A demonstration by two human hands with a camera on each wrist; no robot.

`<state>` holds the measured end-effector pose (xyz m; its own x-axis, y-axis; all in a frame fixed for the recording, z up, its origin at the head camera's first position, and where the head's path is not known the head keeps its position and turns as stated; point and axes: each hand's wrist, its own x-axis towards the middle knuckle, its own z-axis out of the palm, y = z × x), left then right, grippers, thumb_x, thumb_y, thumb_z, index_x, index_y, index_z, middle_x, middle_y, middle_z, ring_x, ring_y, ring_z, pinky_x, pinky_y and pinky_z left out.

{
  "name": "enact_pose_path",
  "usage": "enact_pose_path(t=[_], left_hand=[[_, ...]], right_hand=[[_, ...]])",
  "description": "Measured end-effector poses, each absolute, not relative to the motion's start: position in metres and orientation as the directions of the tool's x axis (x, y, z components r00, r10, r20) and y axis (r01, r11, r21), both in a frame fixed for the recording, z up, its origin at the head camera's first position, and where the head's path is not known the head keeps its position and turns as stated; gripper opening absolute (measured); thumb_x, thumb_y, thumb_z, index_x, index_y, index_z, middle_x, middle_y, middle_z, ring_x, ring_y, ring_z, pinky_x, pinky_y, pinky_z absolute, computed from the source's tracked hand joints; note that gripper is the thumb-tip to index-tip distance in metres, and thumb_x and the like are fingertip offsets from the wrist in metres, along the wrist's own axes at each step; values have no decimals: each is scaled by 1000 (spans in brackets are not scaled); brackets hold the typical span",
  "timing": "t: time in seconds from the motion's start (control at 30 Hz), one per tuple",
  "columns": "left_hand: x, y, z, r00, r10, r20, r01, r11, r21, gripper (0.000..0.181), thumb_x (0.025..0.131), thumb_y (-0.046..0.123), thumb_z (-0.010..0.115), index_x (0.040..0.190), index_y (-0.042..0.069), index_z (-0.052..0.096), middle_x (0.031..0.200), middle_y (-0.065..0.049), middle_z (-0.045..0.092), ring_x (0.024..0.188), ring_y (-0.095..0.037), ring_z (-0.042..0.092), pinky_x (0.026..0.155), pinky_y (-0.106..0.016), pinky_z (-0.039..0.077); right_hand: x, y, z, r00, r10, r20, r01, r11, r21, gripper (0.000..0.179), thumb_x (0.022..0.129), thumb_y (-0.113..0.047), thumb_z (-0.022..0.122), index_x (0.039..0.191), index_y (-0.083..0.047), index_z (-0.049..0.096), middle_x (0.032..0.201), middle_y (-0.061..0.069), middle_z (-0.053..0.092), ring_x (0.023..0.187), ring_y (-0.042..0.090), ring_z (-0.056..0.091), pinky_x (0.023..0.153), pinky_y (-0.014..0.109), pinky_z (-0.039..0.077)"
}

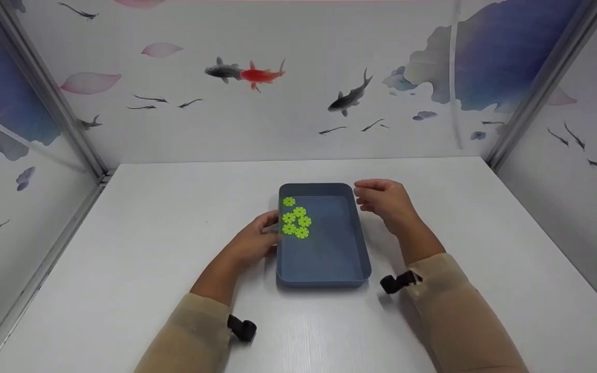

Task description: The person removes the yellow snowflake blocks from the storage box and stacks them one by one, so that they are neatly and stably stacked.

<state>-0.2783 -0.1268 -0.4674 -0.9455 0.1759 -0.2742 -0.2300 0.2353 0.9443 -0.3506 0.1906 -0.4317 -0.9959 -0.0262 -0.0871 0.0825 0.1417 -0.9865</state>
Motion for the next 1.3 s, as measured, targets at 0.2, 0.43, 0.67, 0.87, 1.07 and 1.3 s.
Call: enact_pose_path(t=[0.2,0.43,0.67,0.87,1.07,1.3], left_hand=[[-277,-127,-468,-948,169,-269,-227,230,946,70,103,19,67,167,22,38,173,-1,39,153,-27,49,123,-49,48],[-275,-127,-469,-949,170,-264,-227,212,951,70,103,17,65,167,21,37,173,-1,38,155,-26,47,123,-49,49],[-275,-127,-467,-947,175,-270,-231,213,949,70,104,16,63,168,22,36,174,-2,37,156,-28,46,124,-50,47],[-276,-127,-468,-948,180,-262,-222,215,951,69,104,16,63,167,20,37,173,-3,38,155,-28,47,124,-50,47],[-276,-128,-467,-949,175,-263,-220,232,947,69,102,18,66,166,21,39,173,-3,39,152,-27,51,122,-50,49],[-276,-127,-467,-948,182,-261,-221,216,951,71,102,20,67,167,20,37,173,-3,39,153,-27,50,123,-49,48]], right_hand=[[-341,166,-421,-992,-106,-73,61,109,-992,32,97,-27,80,124,-9,77,110,6,74,93,19,70,85,28,64],[-341,134,-412,-981,-184,-53,31,119,-992,29,98,-27,79,122,-10,78,122,16,73,102,27,74,87,30,66],[-355,110,-410,-972,-224,-69,34,156,-987,24,100,-25,77,119,-12,78,120,13,73,104,30,73,86,30,65],[-369,97,-423,-970,-210,-123,71,240,-968,32,101,-29,76,127,-11,76,131,19,70,112,34,70,92,33,64],[-379,89,-432,-971,-179,-159,94,324,-941,28,100,-30,76,123,-15,77,120,7,74,106,25,70,98,39,62],[-389,84,-445,-974,-175,-143,64,393,-917,22,99,-27,76,118,-16,79,115,7,75,98,22,71,86,35,62]])
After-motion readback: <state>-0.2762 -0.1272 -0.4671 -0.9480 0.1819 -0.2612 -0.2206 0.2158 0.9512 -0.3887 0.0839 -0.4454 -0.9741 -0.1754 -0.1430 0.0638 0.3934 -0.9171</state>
